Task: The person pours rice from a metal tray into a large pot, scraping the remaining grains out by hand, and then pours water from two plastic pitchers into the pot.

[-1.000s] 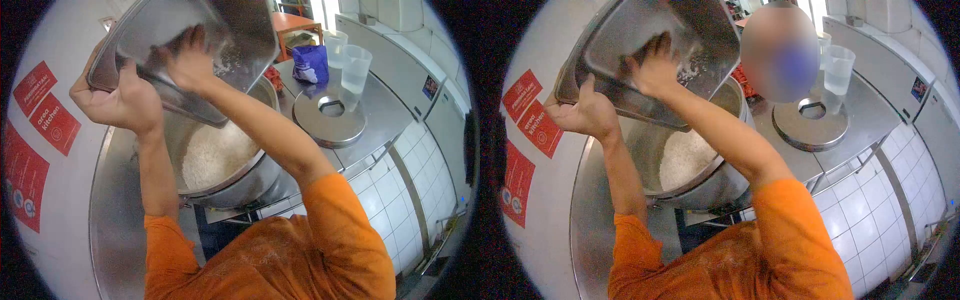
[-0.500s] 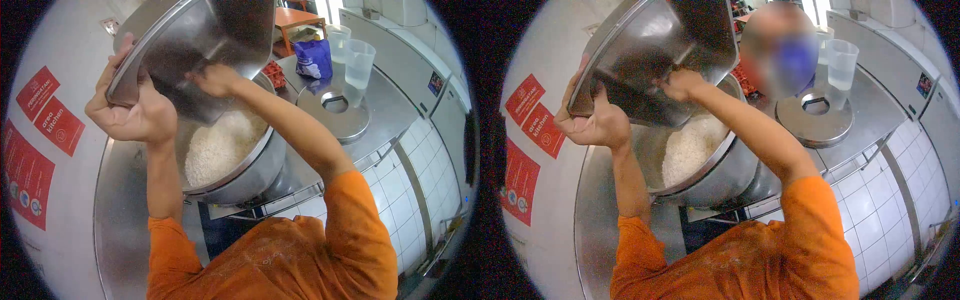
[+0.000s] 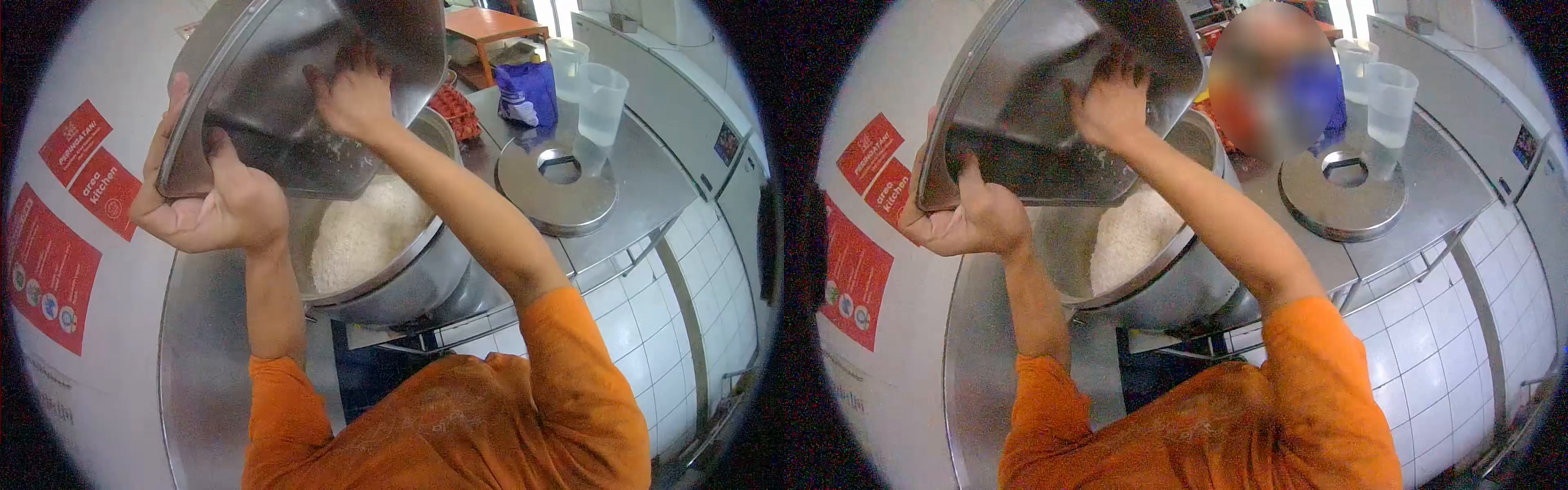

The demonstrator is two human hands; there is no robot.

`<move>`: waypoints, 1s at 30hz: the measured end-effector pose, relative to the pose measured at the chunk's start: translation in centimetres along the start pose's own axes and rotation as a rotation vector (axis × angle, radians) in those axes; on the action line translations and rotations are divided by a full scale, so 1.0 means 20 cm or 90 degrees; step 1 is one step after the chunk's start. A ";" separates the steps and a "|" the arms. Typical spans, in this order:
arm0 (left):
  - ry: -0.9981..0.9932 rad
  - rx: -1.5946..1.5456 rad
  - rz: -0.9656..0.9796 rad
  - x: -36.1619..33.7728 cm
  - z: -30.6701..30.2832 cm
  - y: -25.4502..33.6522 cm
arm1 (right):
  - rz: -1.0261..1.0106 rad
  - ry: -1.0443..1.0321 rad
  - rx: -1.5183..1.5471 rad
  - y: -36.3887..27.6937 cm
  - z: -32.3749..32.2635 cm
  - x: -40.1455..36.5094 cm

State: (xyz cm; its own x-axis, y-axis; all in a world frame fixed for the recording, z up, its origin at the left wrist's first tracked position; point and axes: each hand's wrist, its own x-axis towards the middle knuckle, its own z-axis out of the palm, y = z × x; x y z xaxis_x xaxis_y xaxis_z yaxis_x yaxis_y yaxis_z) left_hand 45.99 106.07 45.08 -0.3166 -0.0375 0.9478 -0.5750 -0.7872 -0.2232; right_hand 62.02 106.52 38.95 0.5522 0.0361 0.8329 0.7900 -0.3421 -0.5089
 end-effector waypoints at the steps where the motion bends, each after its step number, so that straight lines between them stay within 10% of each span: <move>1: 0.000 -0.017 -0.008 0.00 0.00 0.02 | 0.004 0.000 0.002 -0.01 0.03 -0.03; 5: -0.008 -0.013 -0.010 -0.01 0.02 0.05 | 0.119 -0.099 0.060 -0.15 0.08 -0.13; 7: -0.028 0.010 0.032 -0.01 0.01 0.02 | 0.116 -0.510 0.318 -0.21 -0.08 -0.13; 10: 0.019 0.002 0.015 0.03 0.00 0.05 | -0.009 -0.362 0.045 -0.18 -0.24 -0.04; 11: 0.019 0.011 0.014 0.02 -0.01 0.05 | -0.248 0.123 -0.039 -0.03 -0.06 -0.03; 15: 0.001 -0.011 0.051 0.00 -0.03 0.05 | -0.188 0.106 -0.171 0.31 0.08 0.03; 23: -0.005 0.037 0.021 -0.07 -0.04 -0.10 | 0.021 -0.647 0.322 -0.04 -0.10 -0.11; 25: 0.015 0.036 0.031 -0.06 -0.06 -0.12 | -0.005 -0.453 0.257 -0.02 0.02 -0.08; 27: 0.021 0.034 0.036 -0.04 -0.09 -0.11 | 0.073 0.012 0.187 -0.02 0.21 -0.01; 30: 0.011 0.021 0.022 -0.04 -0.13 -0.10 | 0.062 -0.088 0.231 -0.19 0.42 -0.04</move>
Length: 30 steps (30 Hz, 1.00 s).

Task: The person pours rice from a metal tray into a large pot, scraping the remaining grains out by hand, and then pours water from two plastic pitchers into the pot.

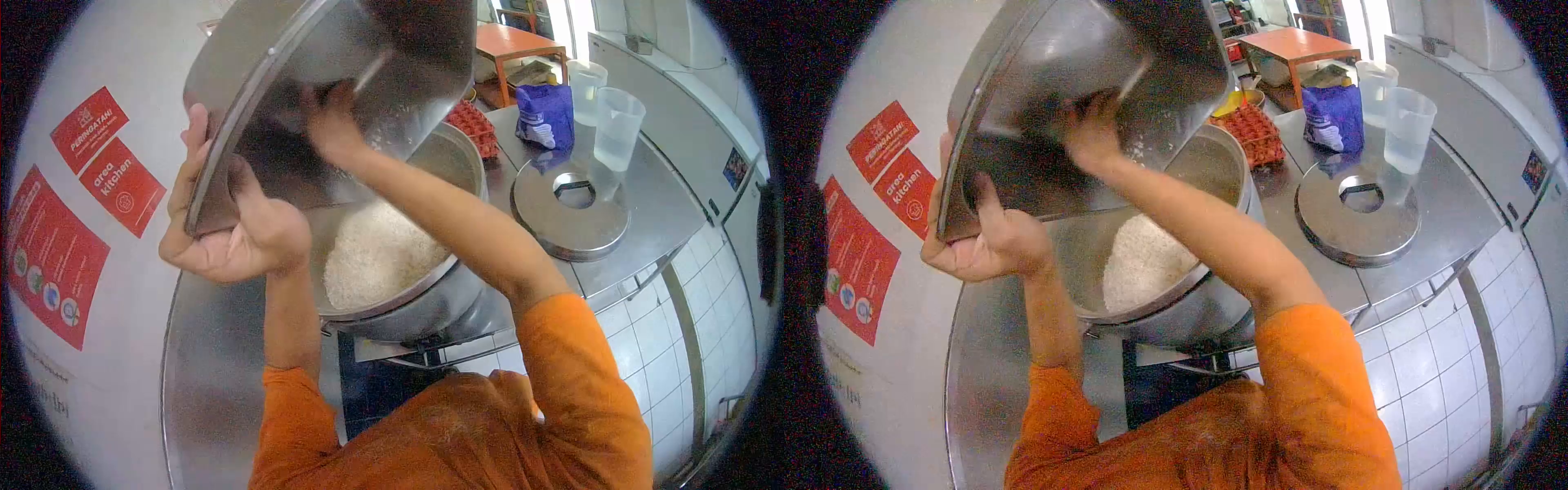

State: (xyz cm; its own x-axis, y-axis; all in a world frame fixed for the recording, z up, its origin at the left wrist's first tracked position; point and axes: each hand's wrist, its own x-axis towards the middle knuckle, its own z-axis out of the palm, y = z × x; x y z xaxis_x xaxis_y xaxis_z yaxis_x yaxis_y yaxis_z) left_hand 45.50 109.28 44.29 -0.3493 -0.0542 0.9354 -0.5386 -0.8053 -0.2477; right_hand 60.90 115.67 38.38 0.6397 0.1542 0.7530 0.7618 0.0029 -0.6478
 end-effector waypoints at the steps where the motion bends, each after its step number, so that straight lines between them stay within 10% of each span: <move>1: 0.004 0.008 0.025 0.00 -0.01 -0.01 | -0.009 -0.037 0.079 -0.11 -0.03 -0.04; 5: 0.025 0.028 0.056 0.07 -0.09 -0.06 | 0.137 -0.340 0.242 -0.32 -0.22 -0.08; 9: 0.080 0.022 0.038 0.10 -0.12 -0.07 | 0.009 -0.094 0.173 -0.19 -0.07 0.08; 11: 0.063 -0.007 0.029 0.10 -0.13 -0.05 | -0.101 0.257 -0.383 -0.04 0.25 0.19; 13: 0.036 0.005 0.076 0.10 -0.14 -0.08 | -0.114 0.259 -0.401 -0.07 0.29 0.15; 15: 0.016 0.020 0.123 0.12 -0.15 -0.12 | -0.086 -0.216 0.259 -0.31 0.03 -0.03; 19: 0.059 0.043 0.082 0.13 -0.18 -0.20 | 0.108 -0.290 0.178 -0.46 -0.22 0.06; 21: 0.075 0.038 0.069 0.13 -0.19 -0.21 | 0.045 -0.143 0.216 -0.30 -0.04 0.14; 23: 0.055 -0.031 0.063 0.12 -0.19 -0.23 | -0.240 0.023 -0.448 -0.13 0.30 0.18; 25: 0.032 -0.023 0.084 0.13 -0.21 -0.26 | -0.115 0.180 -0.322 -0.17 0.39 0.10; 27: 0.012 -0.003 0.109 0.15 -0.22 -0.29 | -0.042 -0.331 0.193 -0.34 0.11 0.01; 30: 0.034 0.003 0.140 0.18 -0.27 -0.35 | 0.163 -0.373 0.171 -0.28 0.07 0.07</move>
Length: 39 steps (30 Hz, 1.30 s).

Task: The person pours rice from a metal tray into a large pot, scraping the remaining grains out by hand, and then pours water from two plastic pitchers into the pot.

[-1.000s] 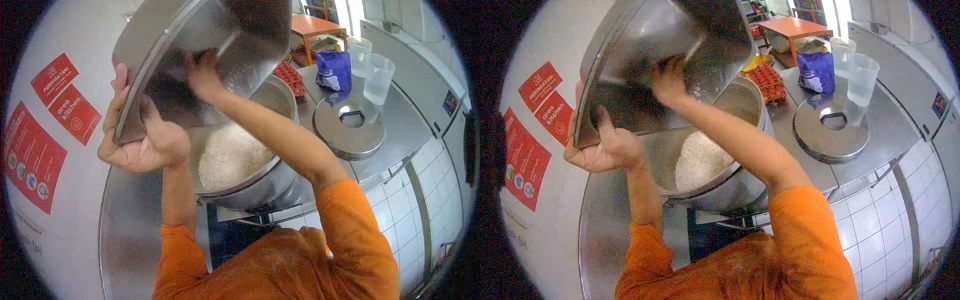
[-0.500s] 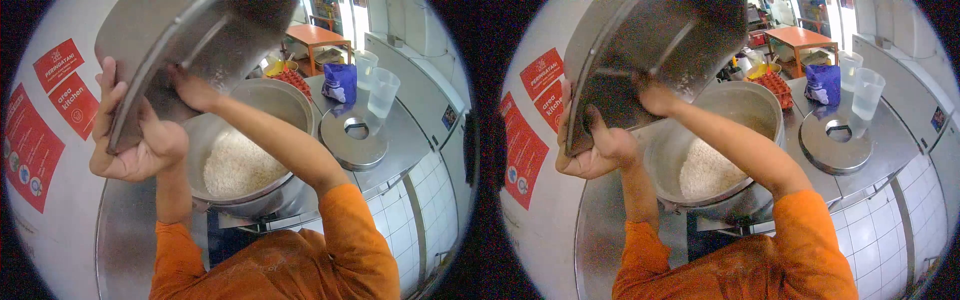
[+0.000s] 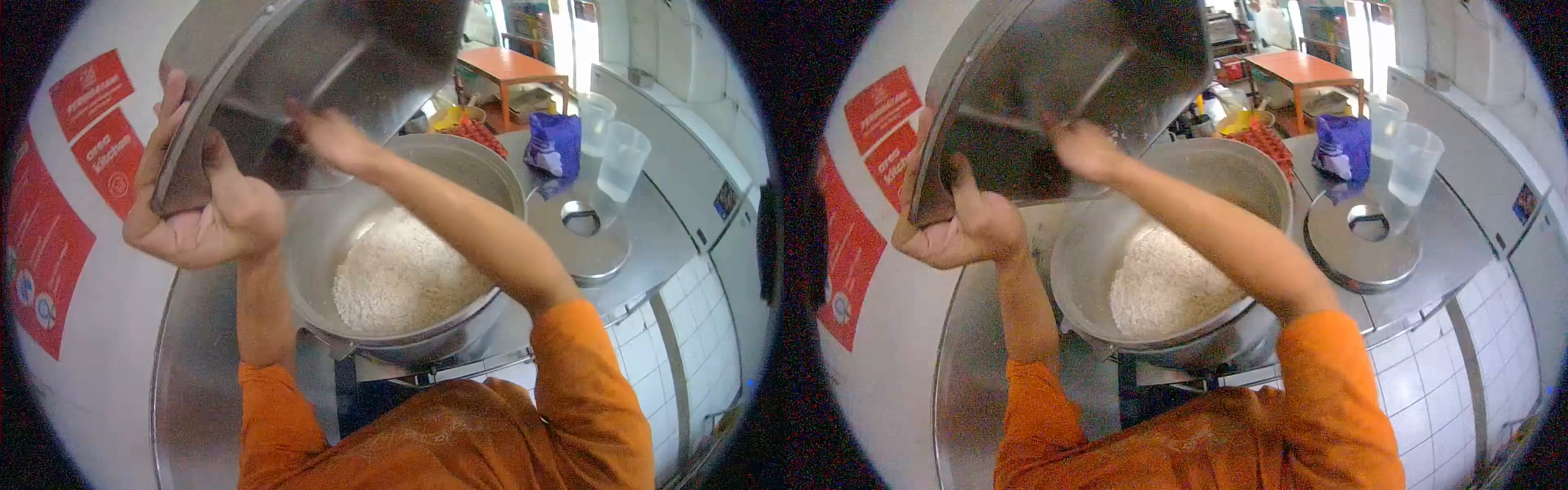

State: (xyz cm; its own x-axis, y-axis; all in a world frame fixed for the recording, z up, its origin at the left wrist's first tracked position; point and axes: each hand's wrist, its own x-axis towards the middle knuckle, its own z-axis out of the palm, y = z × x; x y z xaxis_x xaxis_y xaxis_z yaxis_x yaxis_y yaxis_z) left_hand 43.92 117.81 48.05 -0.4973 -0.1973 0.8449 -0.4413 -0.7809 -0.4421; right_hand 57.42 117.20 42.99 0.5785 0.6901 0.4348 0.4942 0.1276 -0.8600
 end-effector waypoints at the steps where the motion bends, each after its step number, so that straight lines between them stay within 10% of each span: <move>1: -0.003 0.021 0.002 0.01 -0.03 -0.03 | -0.048 0.030 -0.094 -0.05 -0.07 -0.08; 7: 0.043 0.012 -0.041 0.05 -0.11 -0.04 | -0.286 0.358 -0.693 0.29 -0.04 0.03; 9: 0.071 -0.037 -0.044 0.04 -0.09 -0.08 | -0.259 0.258 -0.641 0.19 0.07 -0.01; 11: 0.079 0.003 -0.065 0.04 -0.13 -0.14 | -0.281 -0.002 -0.161 0.12 0.16 -0.01; 15: 0.135 -0.052 -0.081 0.04 -0.21 -0.22 | -0.088 -0.091 -0.091 -0.02 0.09 0.04; 20: 0.104 -0.137 -0.082 0.01 -0.23 -0.31 | -0.429 0.062 -0.218 0.18 0.27 0.13; 26: 0.092 -0.072 -0.093 -0.17 -0.38 -0.63 | 0.009 -0.629 -0.475 0.14 0.00 -0.40; 29: 0.109 -0.058 -0.113 -0.23 -0.42 -0.67 | -0.238 -0.270 -0.545 0.02 -0.07 -0.40; 31: 0.124 -0.039 -0.176 -0.24 -0.42 -0.62 | -0.167 -0.104 -0.391 -0.12 -0.03 -0.29; 39: 0.271 -0.114 -0.201 -0.30 -0.46 -0.60 | -0.230 0.068 -0.289 0.28 0.43 0.03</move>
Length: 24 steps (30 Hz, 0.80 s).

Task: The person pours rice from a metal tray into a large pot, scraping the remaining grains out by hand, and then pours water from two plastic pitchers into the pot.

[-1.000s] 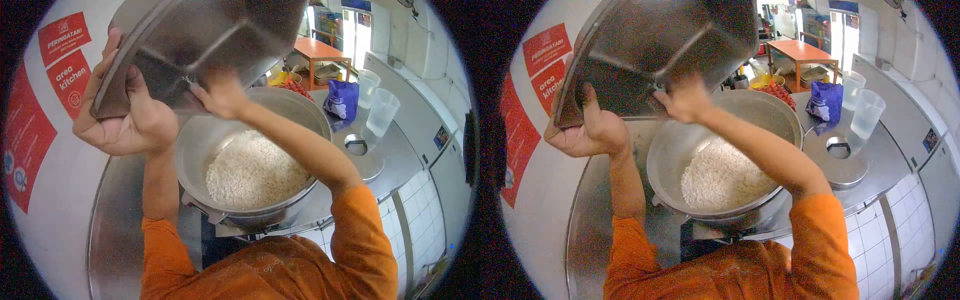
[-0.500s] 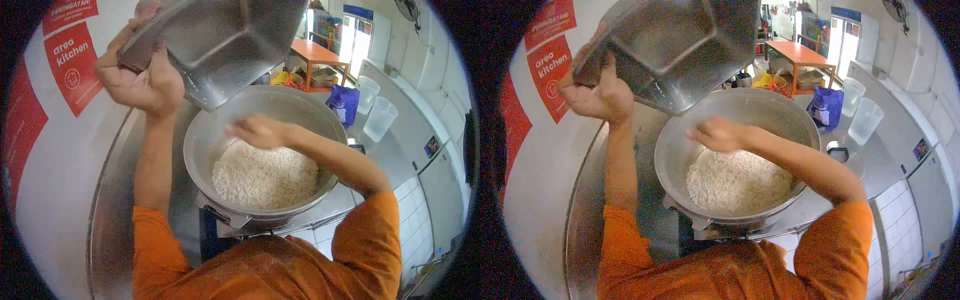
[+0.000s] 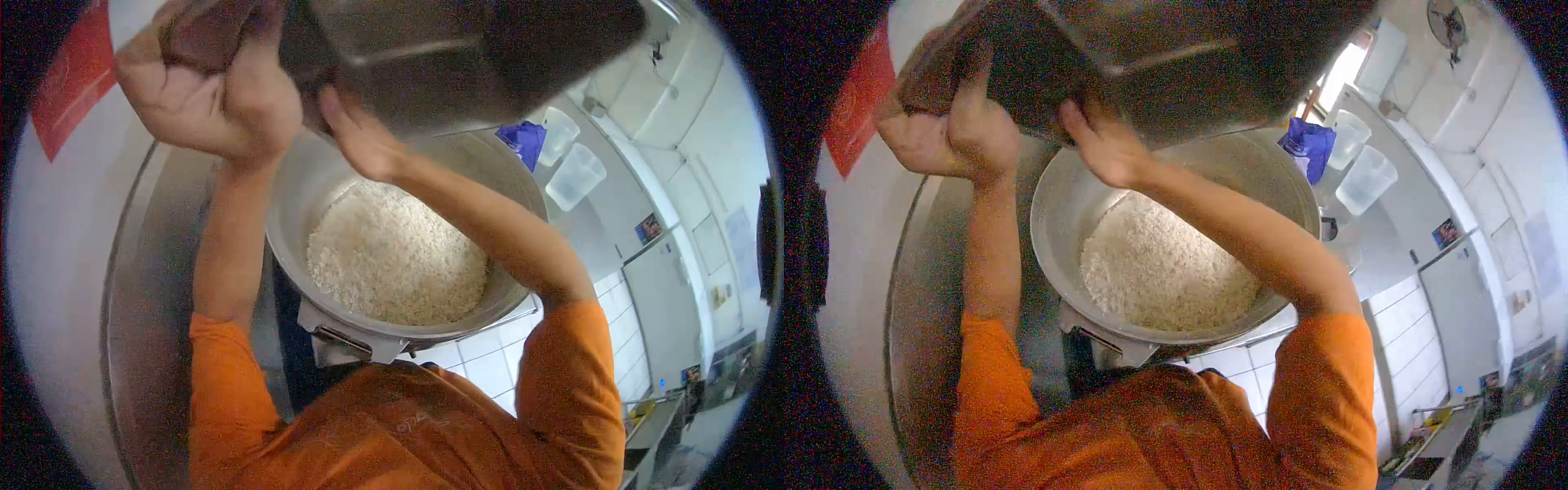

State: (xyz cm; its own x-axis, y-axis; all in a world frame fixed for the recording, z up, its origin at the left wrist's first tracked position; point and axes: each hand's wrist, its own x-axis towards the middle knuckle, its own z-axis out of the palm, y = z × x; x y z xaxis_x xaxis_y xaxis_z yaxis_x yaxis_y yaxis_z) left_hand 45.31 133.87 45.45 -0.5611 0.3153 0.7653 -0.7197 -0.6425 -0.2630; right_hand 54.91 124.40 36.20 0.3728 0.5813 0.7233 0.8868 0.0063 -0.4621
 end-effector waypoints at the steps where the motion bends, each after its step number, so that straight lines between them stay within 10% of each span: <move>1: -0.068 0.024 -0.002 0.04 -0.04 0.00 | 0.044 0.004 -0.039 0.00 0.03 -0.08; 4: -0.038 -0.026 0.072 0.06 -0.06 -0.05 | 0.324 -0.736 -0.062 -0.32 -0.30 -0.26; 6: -0.123 -0.094 0.051 0.07 0.01 -0.01 | 0.066 -0.660 -0.102 -0.41 -0.35 -0.26; 8: -0.210 -0.139 0.090 0.10 -0.07 -0.11 | -0.041 -0.293 -0.327 -0.32 -0.30 -0.13; 11: -0.232 -0.050 0.076 0.11 -0.05 -0.09 | 0.003 -0.236 -0.181 -0.03 -0.23 0.15; 13: -0.162 -0.211 0.122 0.12 0.02 -0.10 | -0.275 -0.094 -0.413 0.24 -0.13 0.23; 18: -0.205 -0.082 0.026 0.09 -0.09 -0.14 | -0.062 -0.517 -0.346 -0.06 -0.21 -0.21; 19: -0.163 -0.114 0.067 0.05 -0.08 -0.19 | 0.380 -0.866 -0.195 -0.28 -0.27 -0.23; 24: -0.184 -0.136 0.154 0.09 -0.10 -0.28 | 0.052 -0.487 -0.253 -0.37 -0.34 -0.19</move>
State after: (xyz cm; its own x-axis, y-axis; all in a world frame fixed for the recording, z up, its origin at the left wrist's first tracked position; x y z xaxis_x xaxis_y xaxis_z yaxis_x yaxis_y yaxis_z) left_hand 47.58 139.45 47.19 -0.6081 -0.0547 0.7920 -0.6674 -0.5050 -0.5473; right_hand 48.78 116.70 40.40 0.2792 0.9564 0.0853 0.9485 -0.2608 -0.1800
